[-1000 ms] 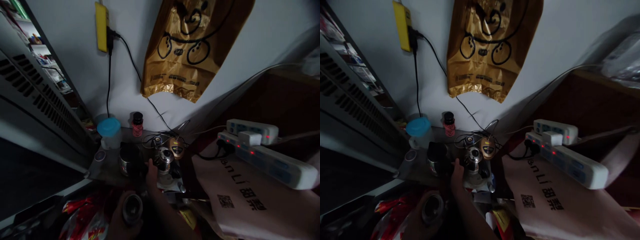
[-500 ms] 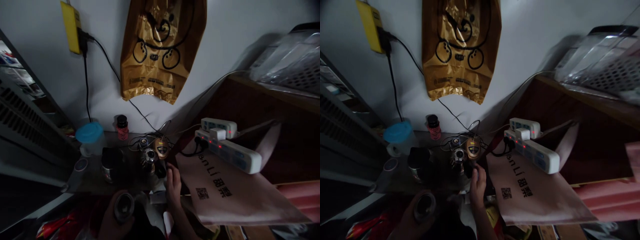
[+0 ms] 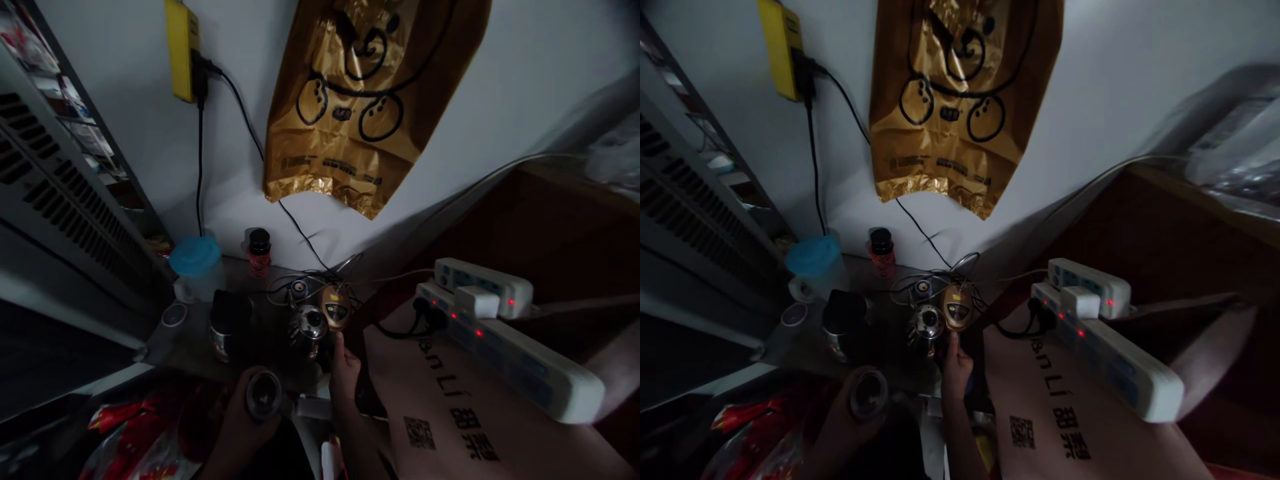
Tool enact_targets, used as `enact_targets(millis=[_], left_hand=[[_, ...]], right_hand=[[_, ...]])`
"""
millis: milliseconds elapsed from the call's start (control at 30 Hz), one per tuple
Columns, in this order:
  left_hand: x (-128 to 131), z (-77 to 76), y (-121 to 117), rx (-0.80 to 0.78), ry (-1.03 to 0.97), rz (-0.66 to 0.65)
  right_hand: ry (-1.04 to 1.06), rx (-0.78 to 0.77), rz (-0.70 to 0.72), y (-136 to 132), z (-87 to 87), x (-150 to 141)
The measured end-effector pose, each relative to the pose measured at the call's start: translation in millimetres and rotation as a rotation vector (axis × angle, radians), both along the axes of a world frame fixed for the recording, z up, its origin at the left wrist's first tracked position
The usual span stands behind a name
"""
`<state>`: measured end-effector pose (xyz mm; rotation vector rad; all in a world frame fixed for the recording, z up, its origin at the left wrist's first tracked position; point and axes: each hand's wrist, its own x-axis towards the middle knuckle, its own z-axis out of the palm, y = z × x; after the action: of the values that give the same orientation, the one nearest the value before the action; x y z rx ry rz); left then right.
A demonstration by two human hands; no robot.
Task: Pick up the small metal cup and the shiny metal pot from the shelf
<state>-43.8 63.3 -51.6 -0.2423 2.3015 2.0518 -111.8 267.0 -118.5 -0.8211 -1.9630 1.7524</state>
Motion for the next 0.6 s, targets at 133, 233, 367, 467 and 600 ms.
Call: enact_targets(millis=[133,233,367,467,600], left_hand=[[3,-1.7,2,-0.002,0.009,0.022],[8,-2.0,-1,-0.018,-0.016,0.013],[14,-3.4,-6,-0.025,-0.046,0.02],[19,-7.0,-8,-0.019,-0.056,0.029],[23,-9.8,-9,-0.02,-0.04,0.037]], right_hand=[[-0.035,-0.073,-0.011,11,25.1,12],[-0.086,-0.071,0.004,22,57.6,27],[-0.161,-0.023,0.042,38,104.7,55],[-0.21,0.048,0.08,47,131.8,75],[-0.285,0.149,0.139,57,156.5,95]])
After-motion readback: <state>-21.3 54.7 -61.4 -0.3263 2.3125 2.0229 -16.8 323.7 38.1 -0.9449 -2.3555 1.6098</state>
